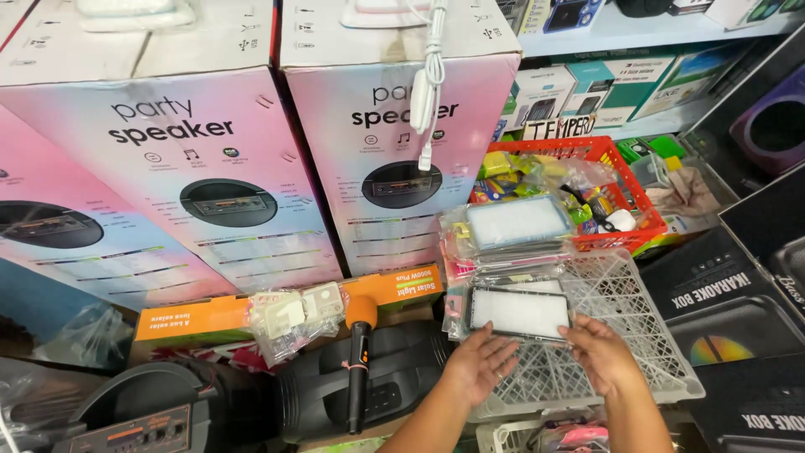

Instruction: The person picks up various packaged items, such as power banks and phone cases, from a white plastic basket and places them into a red basket. The person handles the items one by one, moving them between the baskets.

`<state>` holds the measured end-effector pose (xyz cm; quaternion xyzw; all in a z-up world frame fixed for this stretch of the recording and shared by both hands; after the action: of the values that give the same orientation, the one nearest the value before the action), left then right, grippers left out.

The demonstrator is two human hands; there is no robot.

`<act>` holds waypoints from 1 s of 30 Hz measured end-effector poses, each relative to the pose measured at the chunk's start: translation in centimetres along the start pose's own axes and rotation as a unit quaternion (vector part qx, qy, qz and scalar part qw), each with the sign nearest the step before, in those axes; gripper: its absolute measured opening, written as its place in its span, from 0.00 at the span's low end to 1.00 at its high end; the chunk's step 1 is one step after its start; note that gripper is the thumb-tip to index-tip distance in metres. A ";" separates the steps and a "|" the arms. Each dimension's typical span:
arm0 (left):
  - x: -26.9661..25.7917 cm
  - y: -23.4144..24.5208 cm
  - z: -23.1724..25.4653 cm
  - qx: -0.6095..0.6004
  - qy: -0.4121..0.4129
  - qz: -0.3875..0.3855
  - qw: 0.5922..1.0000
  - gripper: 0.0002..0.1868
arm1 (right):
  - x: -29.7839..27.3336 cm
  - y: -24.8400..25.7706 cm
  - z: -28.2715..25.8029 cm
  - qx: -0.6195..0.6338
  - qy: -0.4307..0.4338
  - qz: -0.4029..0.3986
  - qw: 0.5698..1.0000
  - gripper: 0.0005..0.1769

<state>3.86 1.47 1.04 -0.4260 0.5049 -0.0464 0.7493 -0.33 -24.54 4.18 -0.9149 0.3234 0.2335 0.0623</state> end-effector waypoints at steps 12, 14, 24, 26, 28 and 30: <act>-8.3 -3.8 -3.7 0.053 -0.150 0.011 0.987 0.24 | -8.8 2.3 4.0 0.109 0.076 0.024 0.991 0.18; -9.8 -2.9 -5.2 0.057 -0.149 -0.002 0.987 0.24 | -11.3 2.6 4.4 0.079 0.122 0.048 0.988 0.21; -14.9 1.5 -12.6 0.097 -0.132 -0.005 0.987 0.22 | -22.6 8.1 6.8 -0.030 0.236 0.148 0.960 0.21; -15.8 2.1 -13.8 0.099 -0.112 0.002 0.989 0.22 | -25.1 8.2 5.7 -0.010 0.263 0.151 0.953 0.23; -16.4 2.9 -15.1 0.104 -0.089 0.008 0.991 0.22 | -26.7 9.1 5.8 0.009 0.290 0.158 0.944 0.26; -16.8 3.8 -16.5 0.121 -0.079 0.021 0.989 0.22 | -27.5 10.7 7.1 -0.106 0.376 0.181 0.902 0.09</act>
<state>-18.77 2.53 8.37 -0.3240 0.4440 -0.0575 0.8334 -28.46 -15.53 11.14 -0.8615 0.4563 -0.0879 -0.2045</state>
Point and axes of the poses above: each hand's wrist, its own x-axis towards the middle knuckle, its own y-axis out of the back of the hand, z = x × y, the point moved 1 cm from there along x, towards the middle knuckle, and after that the axes turned 12 degrees about z, right-handed, at the moved point
